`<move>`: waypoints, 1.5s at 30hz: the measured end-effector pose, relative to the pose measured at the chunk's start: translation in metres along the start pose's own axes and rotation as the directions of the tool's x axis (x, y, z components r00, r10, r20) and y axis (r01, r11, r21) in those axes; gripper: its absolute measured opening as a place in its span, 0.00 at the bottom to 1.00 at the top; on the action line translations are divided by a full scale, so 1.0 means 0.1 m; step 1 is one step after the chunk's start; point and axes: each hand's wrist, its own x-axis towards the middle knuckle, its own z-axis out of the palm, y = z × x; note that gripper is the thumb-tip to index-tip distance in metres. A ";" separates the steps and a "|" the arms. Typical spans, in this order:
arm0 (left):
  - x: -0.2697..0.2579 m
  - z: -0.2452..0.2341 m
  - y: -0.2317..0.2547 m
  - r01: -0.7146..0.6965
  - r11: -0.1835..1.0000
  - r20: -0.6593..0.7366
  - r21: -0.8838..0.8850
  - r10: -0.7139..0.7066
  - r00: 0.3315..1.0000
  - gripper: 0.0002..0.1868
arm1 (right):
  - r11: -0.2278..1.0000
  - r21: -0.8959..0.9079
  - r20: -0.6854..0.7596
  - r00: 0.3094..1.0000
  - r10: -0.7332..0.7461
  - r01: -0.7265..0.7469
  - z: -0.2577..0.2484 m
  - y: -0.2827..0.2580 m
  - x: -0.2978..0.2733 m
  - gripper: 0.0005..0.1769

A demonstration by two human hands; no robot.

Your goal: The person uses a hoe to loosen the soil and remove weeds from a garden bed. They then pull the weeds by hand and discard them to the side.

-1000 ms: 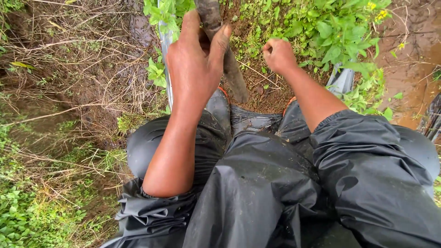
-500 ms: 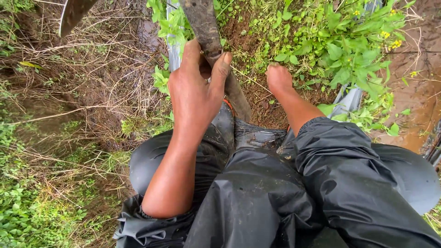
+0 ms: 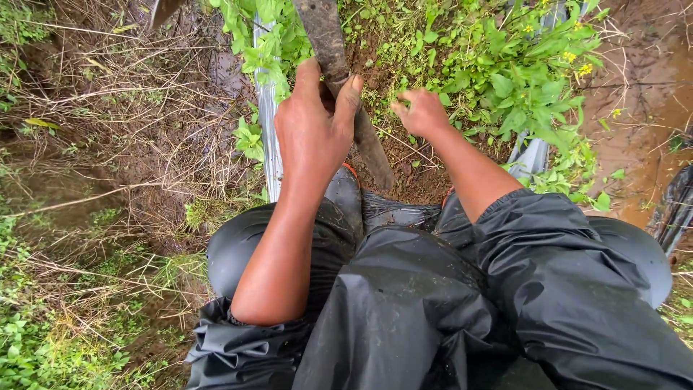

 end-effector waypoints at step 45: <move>0.27 -0.12 0.10 -0.057 0.990 0.129 0.128 0.041 0.991 0.20 | 0.900 0.400 -0.155 0.954 0.255 -0.175 0.04 1.20 0.82 0.27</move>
